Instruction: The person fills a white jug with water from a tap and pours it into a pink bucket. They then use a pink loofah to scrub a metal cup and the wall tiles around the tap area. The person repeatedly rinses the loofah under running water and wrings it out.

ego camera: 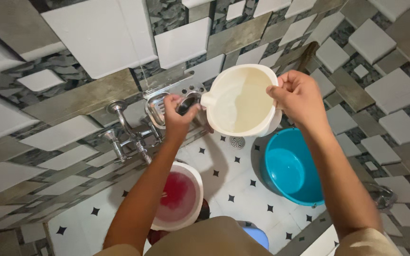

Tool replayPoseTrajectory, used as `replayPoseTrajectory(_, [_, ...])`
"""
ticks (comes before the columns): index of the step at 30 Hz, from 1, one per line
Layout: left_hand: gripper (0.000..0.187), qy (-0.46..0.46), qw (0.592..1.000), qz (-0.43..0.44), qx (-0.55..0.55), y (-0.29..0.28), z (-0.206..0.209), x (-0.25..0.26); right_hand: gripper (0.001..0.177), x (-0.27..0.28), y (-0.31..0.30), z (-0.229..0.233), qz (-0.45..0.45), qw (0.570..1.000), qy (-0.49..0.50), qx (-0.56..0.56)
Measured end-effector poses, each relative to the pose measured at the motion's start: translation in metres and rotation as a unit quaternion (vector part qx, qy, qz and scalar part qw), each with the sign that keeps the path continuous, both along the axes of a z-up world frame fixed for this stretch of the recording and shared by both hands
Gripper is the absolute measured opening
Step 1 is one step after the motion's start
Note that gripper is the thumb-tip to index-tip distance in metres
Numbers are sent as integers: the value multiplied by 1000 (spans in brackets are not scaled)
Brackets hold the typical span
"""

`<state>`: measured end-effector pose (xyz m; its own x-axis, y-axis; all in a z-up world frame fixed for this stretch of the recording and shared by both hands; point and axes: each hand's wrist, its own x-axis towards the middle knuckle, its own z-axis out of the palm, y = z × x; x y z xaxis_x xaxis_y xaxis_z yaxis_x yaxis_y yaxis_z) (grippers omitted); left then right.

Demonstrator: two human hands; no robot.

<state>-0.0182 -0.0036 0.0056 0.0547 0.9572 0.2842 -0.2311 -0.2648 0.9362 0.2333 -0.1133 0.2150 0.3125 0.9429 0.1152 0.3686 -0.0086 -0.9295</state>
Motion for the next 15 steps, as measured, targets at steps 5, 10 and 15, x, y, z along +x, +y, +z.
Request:
replayPoseTrajectory(5, [84,245,948,34,202,-17,41,-19,10,-12,1,5,4,1000,-29,0])
replayPoseTrajectory(10, [75,290,904,33,313,-15,48,-27,15,-34,1,22,-37,977,-210,-20])
replayPoseTrajectory(15, [79,288,905,10,313,-18,42,-27,19,-39,5,23,-30,953,-301,21])
